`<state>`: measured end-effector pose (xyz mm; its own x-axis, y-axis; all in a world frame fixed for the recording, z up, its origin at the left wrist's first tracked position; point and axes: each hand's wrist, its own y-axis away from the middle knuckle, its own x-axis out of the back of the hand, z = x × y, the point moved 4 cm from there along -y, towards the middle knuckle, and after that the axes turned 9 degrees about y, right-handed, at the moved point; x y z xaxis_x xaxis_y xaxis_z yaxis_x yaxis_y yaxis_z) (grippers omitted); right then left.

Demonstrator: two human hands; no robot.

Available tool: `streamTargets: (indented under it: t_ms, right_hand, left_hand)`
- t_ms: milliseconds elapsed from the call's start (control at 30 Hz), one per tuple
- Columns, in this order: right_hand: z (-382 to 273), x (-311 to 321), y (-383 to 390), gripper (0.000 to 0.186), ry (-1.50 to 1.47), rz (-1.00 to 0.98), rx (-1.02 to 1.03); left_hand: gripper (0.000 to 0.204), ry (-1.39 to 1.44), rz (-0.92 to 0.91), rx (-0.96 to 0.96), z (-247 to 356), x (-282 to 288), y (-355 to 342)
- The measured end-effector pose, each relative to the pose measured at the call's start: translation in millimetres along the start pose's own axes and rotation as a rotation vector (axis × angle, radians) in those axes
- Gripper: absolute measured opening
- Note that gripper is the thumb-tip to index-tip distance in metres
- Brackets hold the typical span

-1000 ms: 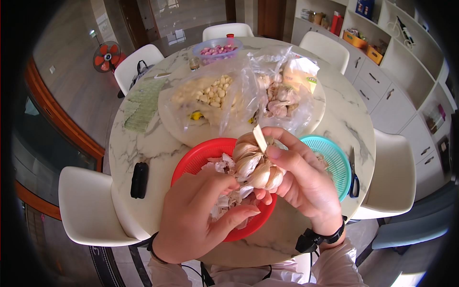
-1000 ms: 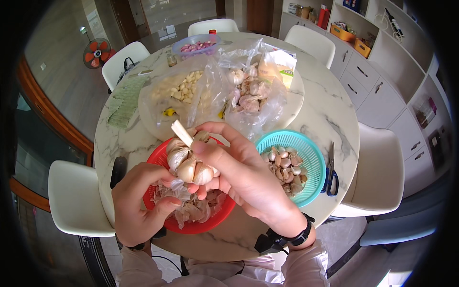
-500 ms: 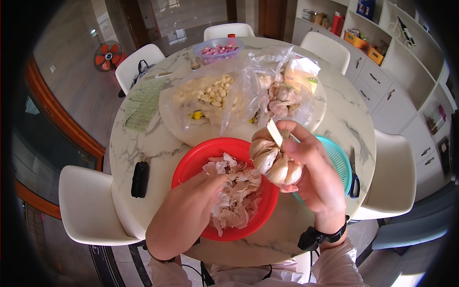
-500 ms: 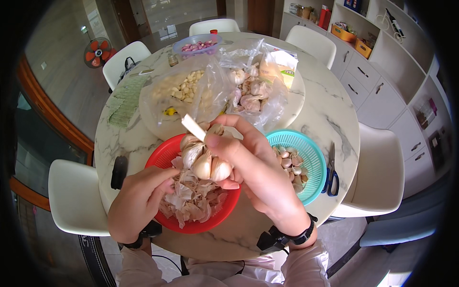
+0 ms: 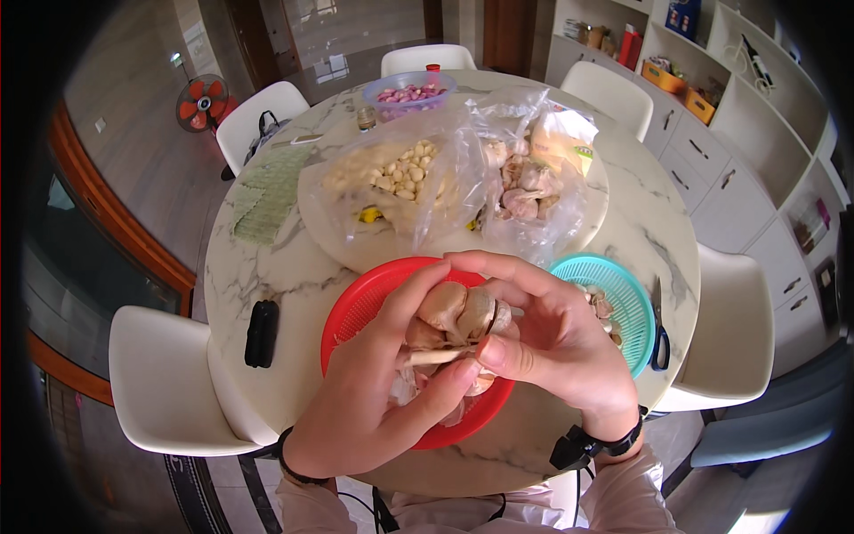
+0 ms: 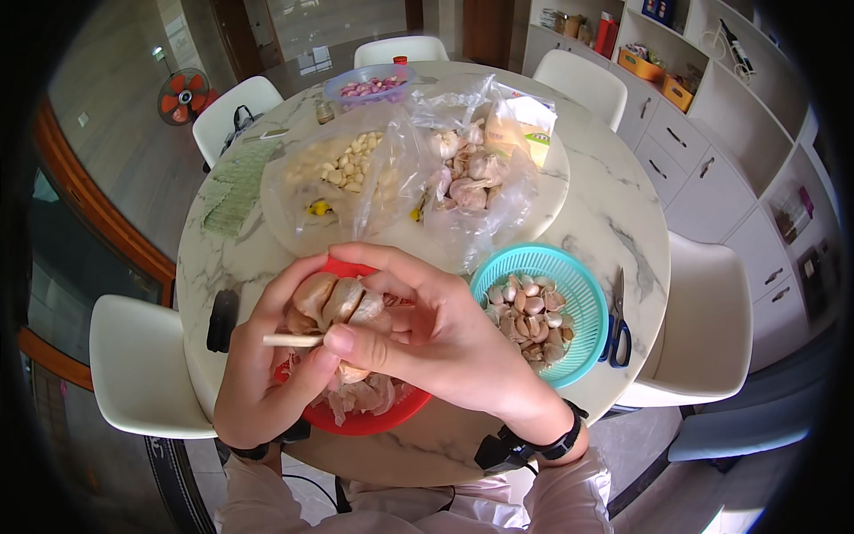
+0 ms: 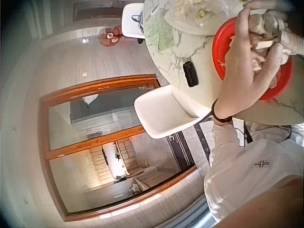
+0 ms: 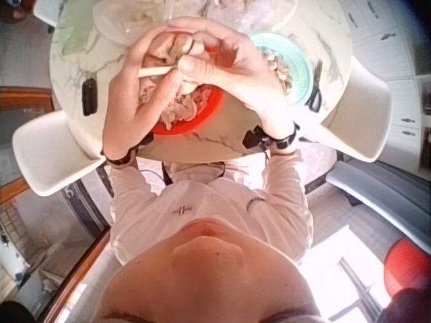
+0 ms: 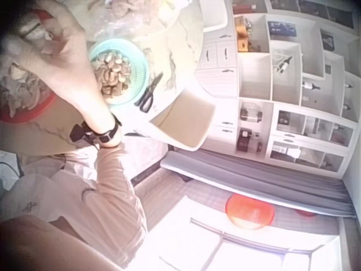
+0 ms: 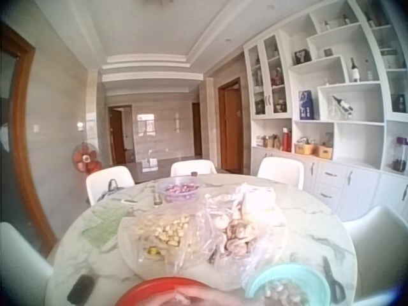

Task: Peeling cloves of garlic from a bulb and placing them in a bowl.

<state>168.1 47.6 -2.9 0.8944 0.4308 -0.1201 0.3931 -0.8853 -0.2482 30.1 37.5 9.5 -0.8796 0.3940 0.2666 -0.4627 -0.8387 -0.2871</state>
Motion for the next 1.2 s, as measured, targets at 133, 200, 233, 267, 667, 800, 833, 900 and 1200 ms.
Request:
streamTargets:
  t_ms: [133, 200, 233, 267, 667, 800, 833, 900, 1200]
  right_hand:
    - [3.1, -0.5, -1.9, 0.043, -0.111, -0.019, -0.040]
    - [6.7, 5.7, -1.5, 0.051, -0.185, 0.023, -0.094]
    - [9.1, 7.6, -1.0, 0.059, -0.261, 0.061, -0.148]
    - [7.8, 6.3, -2.0, 0.057, -0.293, 0.053, -0.106]
    - [0.3, -16.3, 5.1, 0.032, 0.153, -0.009, 0.139]
    - [-0.5, -14.4, 6.4, 0.028, 0.150, -0.058, 0.089]
    - [-1.7, -13.3, 7.0, 0.027, 0.251, -0.103, 0.129]
    - [-2.2, -13.0, 7.6, 0.026, 0.231, -0.117, 0.142]
    - [0.0, -12.7, 8.2, 0.026, 0.102, -0.165, 0.066]
  left_hand:
    - [0.054, 0.254, 0.031, 0.077, -0.7, 4.8, 3.5]
    - [0.053, 0.392, 0.056, 0.088, -1.9, 2.7, 2.5]
    - [0.052, 0.528, 0.086, 0.099, -2.3, 1.7, 3.3]
    - [0.052, 0.528, 0.086, 0.099, -4.9, 0.0, 4.9]
    - [0.051, -0.213, 0.242, -0.451, 5.6, 0.1, 5.2]
    - [0.046, -0.209, 0.278, -0.503, 4.6, 1.5, 8.9]
    - [0.047, -0.237, 0.271, -0.539, 6.0, 0.9, 9.3]
    - [0.048, -0.261, 0.283, -0.552, 9.6, -2.9, 12.4]
    - [0.050, -0.427, 0.206, -0.518, 8.4, -7.5, 19.3]
